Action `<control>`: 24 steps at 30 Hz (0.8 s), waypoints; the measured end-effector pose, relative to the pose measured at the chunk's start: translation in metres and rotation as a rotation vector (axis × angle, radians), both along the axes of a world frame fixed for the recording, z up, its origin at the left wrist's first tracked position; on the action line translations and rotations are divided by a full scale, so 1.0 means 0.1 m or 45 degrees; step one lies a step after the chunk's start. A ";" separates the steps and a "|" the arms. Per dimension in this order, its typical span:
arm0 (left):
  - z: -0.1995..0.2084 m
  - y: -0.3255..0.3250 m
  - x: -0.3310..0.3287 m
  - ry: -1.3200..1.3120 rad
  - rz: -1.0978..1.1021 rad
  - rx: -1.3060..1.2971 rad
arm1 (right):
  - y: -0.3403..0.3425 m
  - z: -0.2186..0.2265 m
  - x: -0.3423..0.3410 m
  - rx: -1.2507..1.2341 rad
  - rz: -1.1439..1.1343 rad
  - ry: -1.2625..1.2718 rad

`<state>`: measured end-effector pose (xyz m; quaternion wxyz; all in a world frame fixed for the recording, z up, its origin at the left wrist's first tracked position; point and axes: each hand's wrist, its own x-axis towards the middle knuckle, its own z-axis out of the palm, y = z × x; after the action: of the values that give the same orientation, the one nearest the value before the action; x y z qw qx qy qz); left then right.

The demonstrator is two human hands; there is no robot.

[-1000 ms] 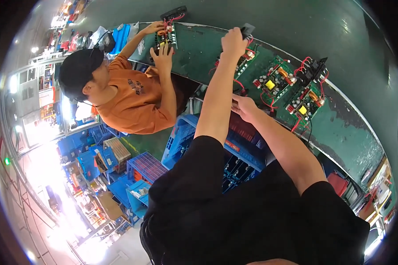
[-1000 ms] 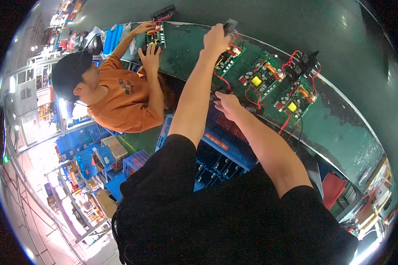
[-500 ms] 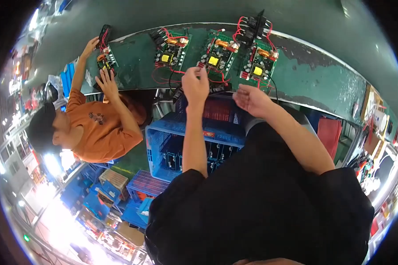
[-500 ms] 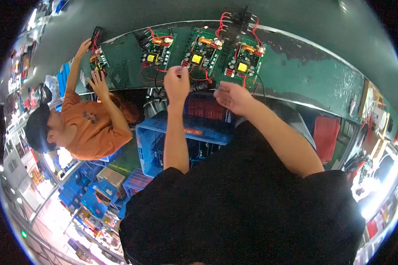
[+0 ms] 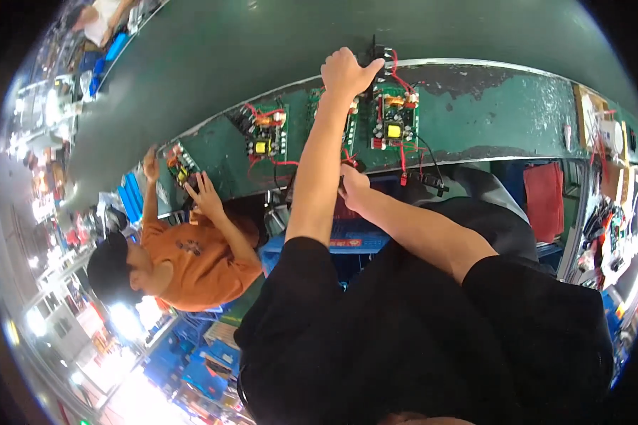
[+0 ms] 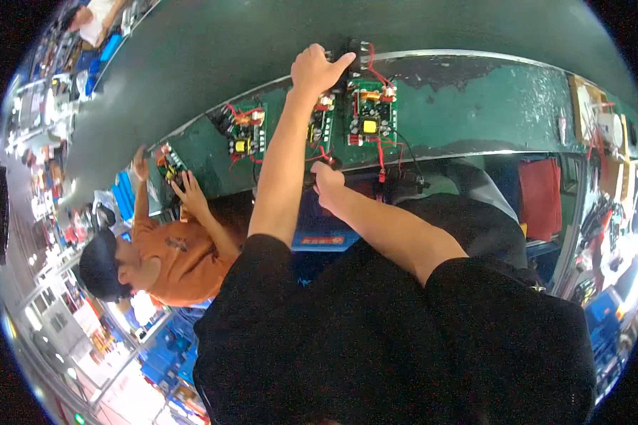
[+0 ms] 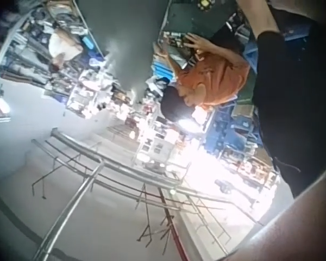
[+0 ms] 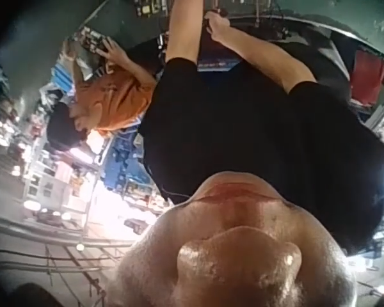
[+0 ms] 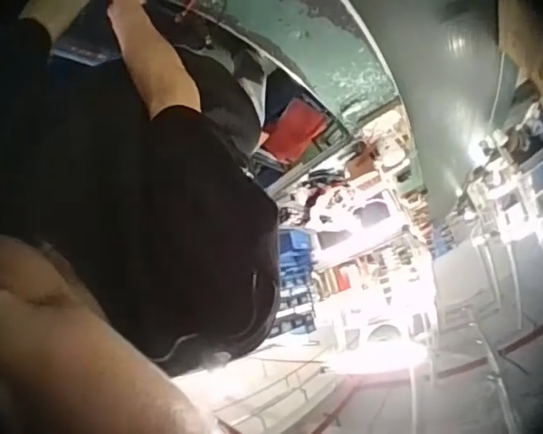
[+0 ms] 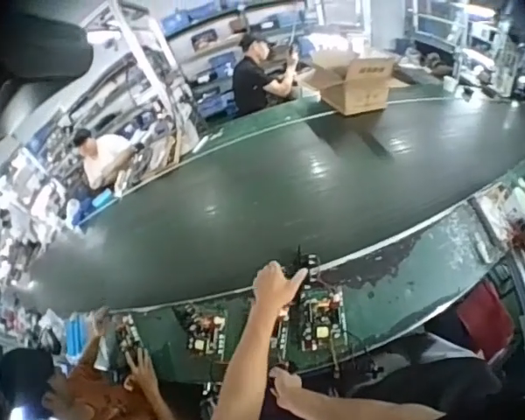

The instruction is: Applying adhesive or thermal paste to components on a circuit board using a brush on an assembly line.

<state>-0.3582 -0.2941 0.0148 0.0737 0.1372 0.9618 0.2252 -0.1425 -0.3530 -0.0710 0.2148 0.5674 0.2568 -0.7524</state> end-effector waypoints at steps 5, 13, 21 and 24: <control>-0.11 0.63 -0.40 -0.022 -0.169 -0.577 | -0.13 -0.98 0.17 0.700 0.357 0.983; -0.37 0.14 -0.95 -0.592 -0.040 -0.354 | 0.10 0.19 -0.07 0.222 0.485 0.138; -0.11 0.00 -0.55 -0.734 -0.380 -0.032 | 0.51 0.80 -0.18 0.375 0.575 0.226; -0.08 -0.40 -0.56 -0.715 -0.072 0.386 | 0.49 1.15 -0.21 0.409 0.651 0.314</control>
<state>-0.4146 -0.3344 0.0070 0.3212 0.1058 0.8552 0.3928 -0.1634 -0.3044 0.0445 0.2715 0.4157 0.5305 -0.6871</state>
